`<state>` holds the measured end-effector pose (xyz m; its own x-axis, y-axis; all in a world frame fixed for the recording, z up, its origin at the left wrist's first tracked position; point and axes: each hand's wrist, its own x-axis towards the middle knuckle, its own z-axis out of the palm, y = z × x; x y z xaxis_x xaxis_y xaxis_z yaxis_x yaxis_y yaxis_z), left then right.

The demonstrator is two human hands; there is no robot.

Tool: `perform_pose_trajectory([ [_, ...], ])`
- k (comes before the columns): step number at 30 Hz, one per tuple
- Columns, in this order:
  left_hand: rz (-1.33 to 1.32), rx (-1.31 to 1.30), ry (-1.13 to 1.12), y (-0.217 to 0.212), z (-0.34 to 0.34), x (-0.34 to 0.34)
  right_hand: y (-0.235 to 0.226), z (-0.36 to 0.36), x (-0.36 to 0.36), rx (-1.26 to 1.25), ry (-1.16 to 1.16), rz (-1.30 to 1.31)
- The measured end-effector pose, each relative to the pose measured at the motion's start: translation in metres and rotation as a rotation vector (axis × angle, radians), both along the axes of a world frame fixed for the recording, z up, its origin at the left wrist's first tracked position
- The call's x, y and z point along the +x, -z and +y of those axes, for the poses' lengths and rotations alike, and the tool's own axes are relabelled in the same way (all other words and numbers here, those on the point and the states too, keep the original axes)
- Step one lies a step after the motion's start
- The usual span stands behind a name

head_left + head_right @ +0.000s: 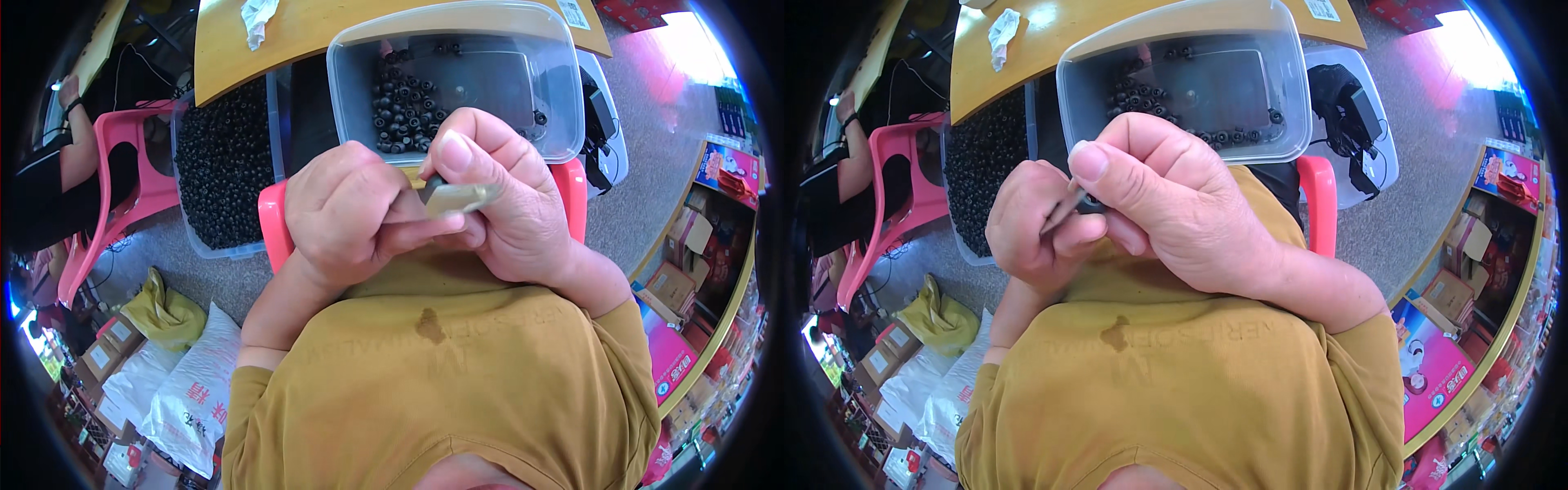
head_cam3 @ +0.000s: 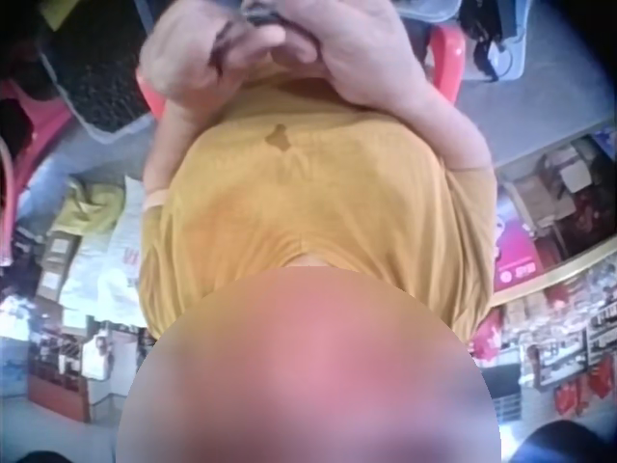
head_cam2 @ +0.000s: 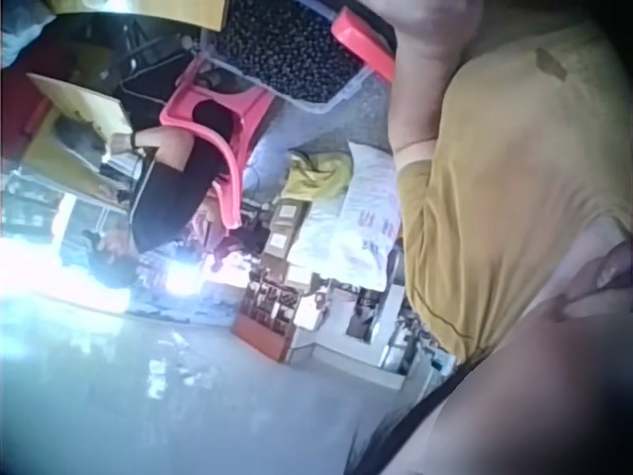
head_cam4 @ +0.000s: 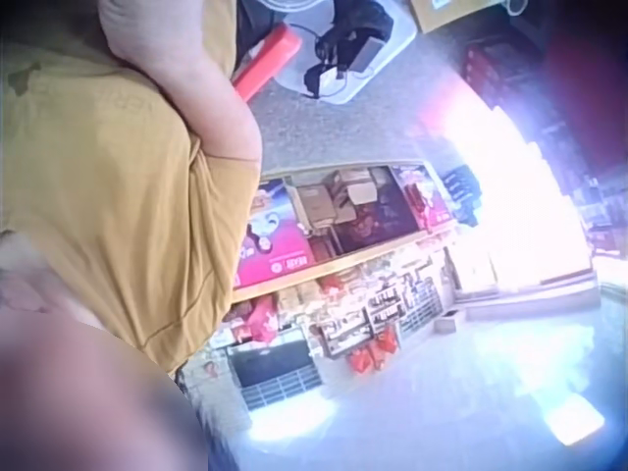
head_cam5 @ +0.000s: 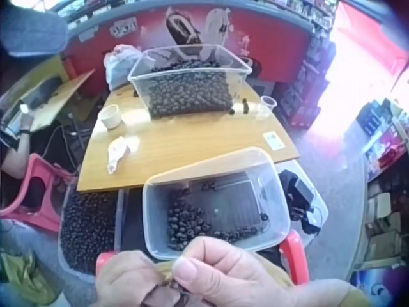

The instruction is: Peeling small dark round objects using a small manual knife.

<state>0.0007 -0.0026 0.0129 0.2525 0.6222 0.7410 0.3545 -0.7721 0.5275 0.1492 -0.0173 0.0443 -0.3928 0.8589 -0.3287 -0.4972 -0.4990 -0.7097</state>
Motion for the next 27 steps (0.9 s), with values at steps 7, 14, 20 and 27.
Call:
perform_pose_trajectory([
  [7,0.043,-0.044,0.032,0.004,-0.005,0.001,0.000,-0.003,-0.001,-0.005,-0.011,0.016],
  [14,0.073,0.019,0.067,0.011,-0.006,0.000,-0.002,-0.005,-0.003,-0.021,0.027,-0.034],
  [20,0.004,-0.025,0.016,0.004,-0.004,0.000,0.001,-0.004,0.000,-0.048,-0.046,0.049],
  [27,0.123,-0.019,0.089,0.008,0.000,-0.001,0.001,0.001,0.000,-0.092,-0.001,0.055],
])
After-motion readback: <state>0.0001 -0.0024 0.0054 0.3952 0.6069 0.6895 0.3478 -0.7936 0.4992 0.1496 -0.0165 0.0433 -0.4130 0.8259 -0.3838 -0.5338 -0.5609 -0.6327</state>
